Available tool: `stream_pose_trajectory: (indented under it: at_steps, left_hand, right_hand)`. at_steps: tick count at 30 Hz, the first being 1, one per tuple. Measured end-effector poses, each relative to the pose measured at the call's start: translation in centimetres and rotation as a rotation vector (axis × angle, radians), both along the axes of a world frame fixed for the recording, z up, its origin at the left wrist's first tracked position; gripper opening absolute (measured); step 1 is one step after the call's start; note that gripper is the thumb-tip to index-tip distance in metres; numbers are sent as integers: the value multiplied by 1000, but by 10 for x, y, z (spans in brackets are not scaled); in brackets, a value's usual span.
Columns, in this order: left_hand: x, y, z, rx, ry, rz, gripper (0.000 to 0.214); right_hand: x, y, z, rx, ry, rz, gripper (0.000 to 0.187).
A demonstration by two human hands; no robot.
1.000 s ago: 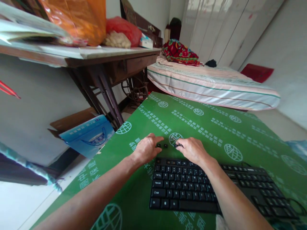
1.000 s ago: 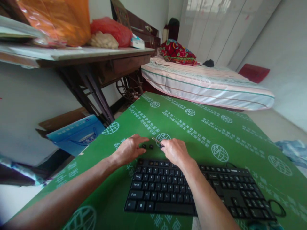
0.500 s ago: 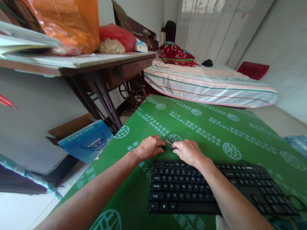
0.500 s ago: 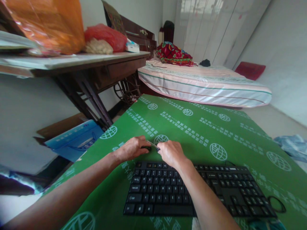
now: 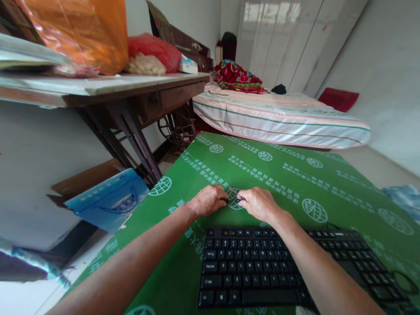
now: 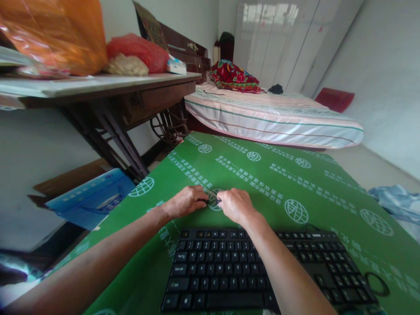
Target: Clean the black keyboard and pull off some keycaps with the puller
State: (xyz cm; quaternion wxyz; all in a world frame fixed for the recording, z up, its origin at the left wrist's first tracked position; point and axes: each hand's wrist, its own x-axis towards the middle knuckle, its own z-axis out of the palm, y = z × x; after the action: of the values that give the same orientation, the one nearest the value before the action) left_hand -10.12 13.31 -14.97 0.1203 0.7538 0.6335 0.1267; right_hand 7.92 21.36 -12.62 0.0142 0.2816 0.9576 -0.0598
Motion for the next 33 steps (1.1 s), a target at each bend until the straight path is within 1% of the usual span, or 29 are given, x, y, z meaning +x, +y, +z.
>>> stream_pose_trajectory:
  at_steps: [4, 9, 11, 14, 17, 21, 33]
  left_hand:
    - [0, 35, -3, 14, -1, -17, 13]
    - [1, 78, -4, 17, -11, -29, 13]
    - [0, 91, -5, 14, -19, -40, 14]
    - [-3, 104, -7, 8, -33, -46, 14]
    - [-6, 111, -10, -1, -46, -52, 13]
    - [-9, 114, -12, -6, -56, -63, 12]
    - [-7, 114, -15, 16, -105, -57, 16]
  right_hand:
    - [-4, 26, 3, 4, -10, -50, 16]
    - [-9, 56, 0, 0, -17, -107, 15]
    - [-11, 66, -3, -2, -17, -122, 15]
    - [-14, 78, -7, -6, -17, -133, 15]
    - [-17, 85, -10, -5, -20, -136, 16]
    - [-20, 91, -11, -5, -29, -131, 15]
    - [-23, 92, -10, 0, -66, -129, 14]
